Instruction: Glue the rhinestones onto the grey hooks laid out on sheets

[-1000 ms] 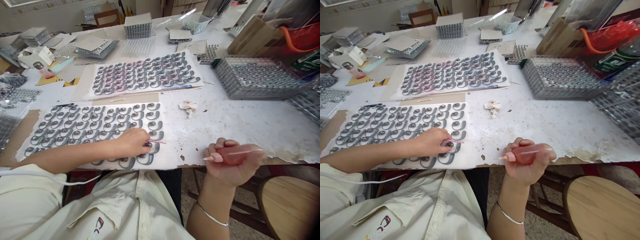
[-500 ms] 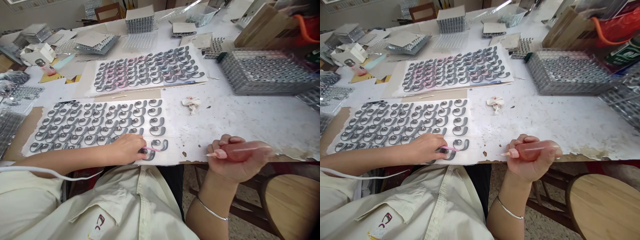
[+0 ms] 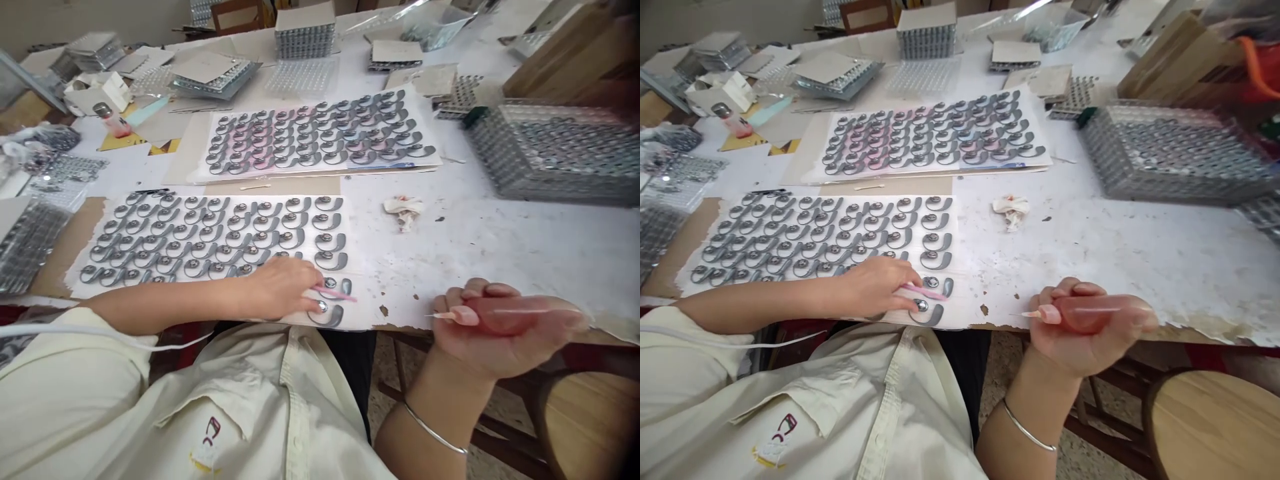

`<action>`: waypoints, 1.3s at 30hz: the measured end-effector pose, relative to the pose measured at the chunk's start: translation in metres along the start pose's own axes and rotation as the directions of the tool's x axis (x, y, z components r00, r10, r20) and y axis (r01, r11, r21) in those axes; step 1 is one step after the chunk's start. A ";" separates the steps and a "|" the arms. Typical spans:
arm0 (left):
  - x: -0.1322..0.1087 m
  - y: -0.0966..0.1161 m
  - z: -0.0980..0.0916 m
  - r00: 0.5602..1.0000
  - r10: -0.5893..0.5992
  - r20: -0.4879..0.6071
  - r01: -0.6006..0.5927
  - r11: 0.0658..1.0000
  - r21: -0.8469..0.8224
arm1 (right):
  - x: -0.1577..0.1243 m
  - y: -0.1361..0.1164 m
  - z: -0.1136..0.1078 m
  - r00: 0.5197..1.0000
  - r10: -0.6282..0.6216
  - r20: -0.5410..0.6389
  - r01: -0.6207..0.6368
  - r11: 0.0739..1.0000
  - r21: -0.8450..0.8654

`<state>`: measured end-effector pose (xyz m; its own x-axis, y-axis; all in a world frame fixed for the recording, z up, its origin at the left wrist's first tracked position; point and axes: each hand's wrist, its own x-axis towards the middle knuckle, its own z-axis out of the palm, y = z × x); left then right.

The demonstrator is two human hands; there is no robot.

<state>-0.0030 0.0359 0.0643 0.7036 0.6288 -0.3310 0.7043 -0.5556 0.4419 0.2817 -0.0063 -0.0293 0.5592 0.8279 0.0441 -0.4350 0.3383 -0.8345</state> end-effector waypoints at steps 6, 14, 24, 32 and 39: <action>-0.055 -0.028 -0.017 0.982 -0.156 -0.102 0.138 0.976 -0.166 | 0.010 0.007 -0.011 1.000 -0.005 -0.004 0.005 1.000 0.010; -0.076 -0.035 0.026 0.978 -0.185 -0.099 0.178 0.981 -0.082 | 0.014 0.009 -0.015 1.000 0.000 -0.013 0.001 1.000 0.006; -0.075 -0.030 0.036 0.953 -0.256 -0.162 0.245 0.966 -0.086 | 0.012 0.006 -0.011 0.998 0.018 -0.064 -0.021 0.999 -0.041; -0.072 -0.029 0.030 0.955 -0.247 -0.165 0.235 0.968 -0.090 | 0.013 0.004 -0.009 0.998 0.016 -0.057 -0.019 0.999 -0.050; -0.047 -0.031 0.009 0.939 -0.282 -0.199 0.276 0.959 -0.058 | 0.013 0.004 -0.008 0.993 0.059 -0.105 -0.063 0.997 -0.033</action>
<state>-0.0574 0.0184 0.0582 0.4428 0.8550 -0.2699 0.8648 -0.3278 0.3804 0.2931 0.0019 -0.0364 0.6037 0.7946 -0.0637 -0.4459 0.2704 -0.8533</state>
